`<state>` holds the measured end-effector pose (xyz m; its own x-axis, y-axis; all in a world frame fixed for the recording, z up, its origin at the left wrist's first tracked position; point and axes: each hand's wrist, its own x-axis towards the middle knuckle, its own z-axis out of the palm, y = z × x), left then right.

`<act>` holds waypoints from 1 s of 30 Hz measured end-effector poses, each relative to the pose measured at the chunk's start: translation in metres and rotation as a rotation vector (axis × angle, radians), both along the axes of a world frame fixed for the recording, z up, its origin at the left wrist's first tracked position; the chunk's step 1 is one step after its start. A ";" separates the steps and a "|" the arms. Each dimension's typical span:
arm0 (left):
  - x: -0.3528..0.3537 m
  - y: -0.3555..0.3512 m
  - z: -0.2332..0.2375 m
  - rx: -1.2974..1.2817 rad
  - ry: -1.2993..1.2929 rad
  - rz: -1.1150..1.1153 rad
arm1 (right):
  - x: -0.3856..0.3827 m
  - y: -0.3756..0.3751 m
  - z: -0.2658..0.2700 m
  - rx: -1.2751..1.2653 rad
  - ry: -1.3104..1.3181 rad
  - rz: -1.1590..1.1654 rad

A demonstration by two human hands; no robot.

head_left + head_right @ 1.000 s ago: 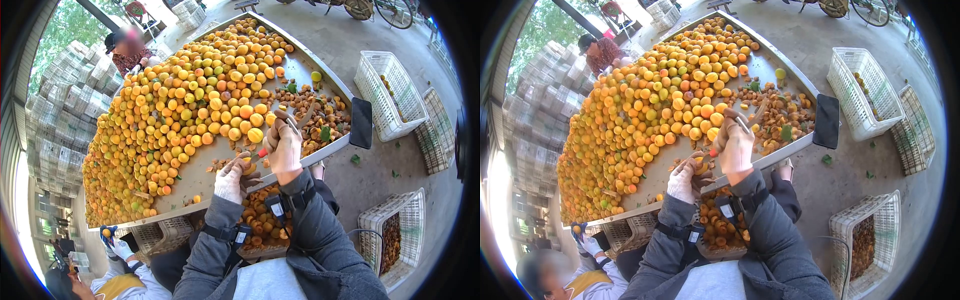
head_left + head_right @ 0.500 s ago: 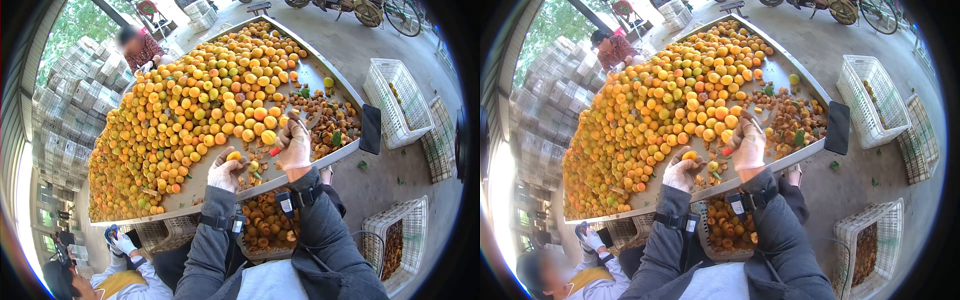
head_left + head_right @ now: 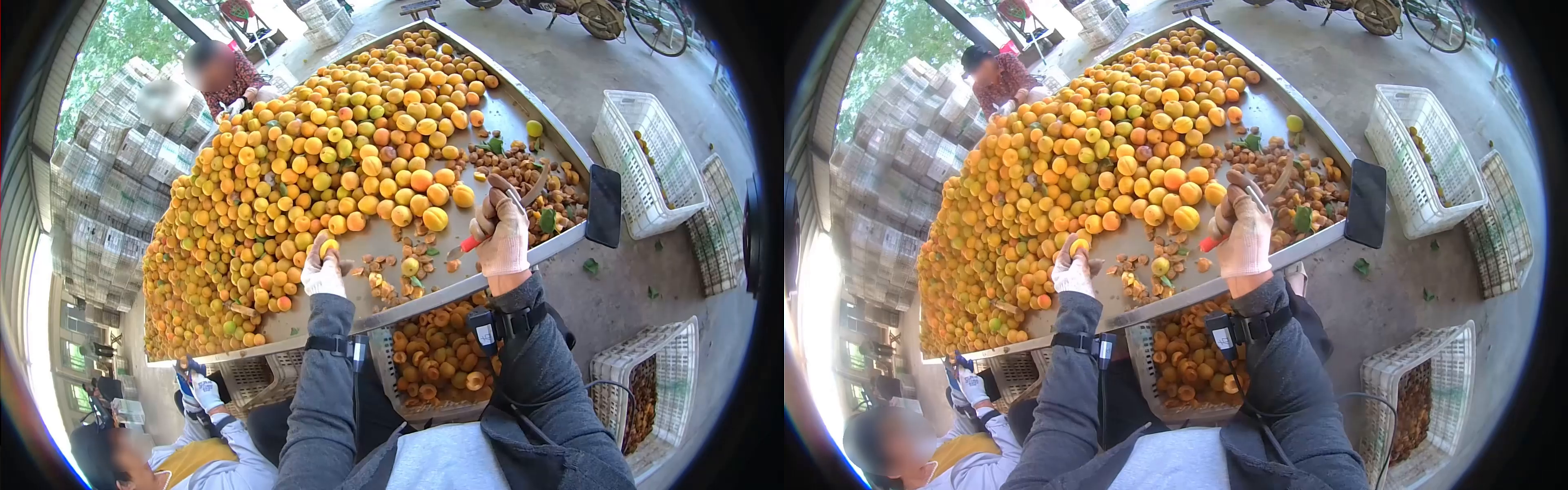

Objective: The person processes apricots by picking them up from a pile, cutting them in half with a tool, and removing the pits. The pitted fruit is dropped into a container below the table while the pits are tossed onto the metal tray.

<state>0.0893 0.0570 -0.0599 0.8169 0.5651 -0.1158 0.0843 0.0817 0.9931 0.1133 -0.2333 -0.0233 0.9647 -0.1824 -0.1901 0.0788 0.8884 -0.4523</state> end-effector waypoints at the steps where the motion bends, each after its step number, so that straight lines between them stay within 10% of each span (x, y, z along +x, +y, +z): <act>1: 0.001 0.004 -0.005 0.075 0.032 0.010 | 0.000 -0.003 -0.002 -0.002 -0.003 0.010; 6: -0.019 -0.004 0.007 0.207 -0.098 -0.072 | -0.004 -0.015 0.003 -0.009 0.012 0.029; 9: -0.039 -0.043 0.059 0.109 0.078 -0.373 | 0.000 -0.024 0.005 -0.035 -0.028 0.020; 11: -0.048 -0.066 0.081 0.359 0.315 -0.981 | -0.002 -0.027 0.009 -0.011 -0.027 0.004; 18: 0.069 -0.108 0.024 0.731 0.303 -0.685 | -0.002 -0.030 0.006 0.034 -0.018 0.016; 20: 0.087 -0.136 0.013 1.246 0.486 -0.713 | -0.004 -0.034 0.013 0.035 0.011 0.005; 26: 0.083 -0.165 0.009 1.352 0.363 -0.780 | -0.006 -0.040 0.021 0.001 0.038 0.061; 28: 0.083 -0.143 0.007 1.136 0.374 -0.844 | -0.007 -0.041 0.025 -0.076 0.073 0.090; 30: 0.073 -0.120 0.000 -0.134 0.138 -0.725 | -0.014 -0.039 0.029 -0.356 0.135 0.290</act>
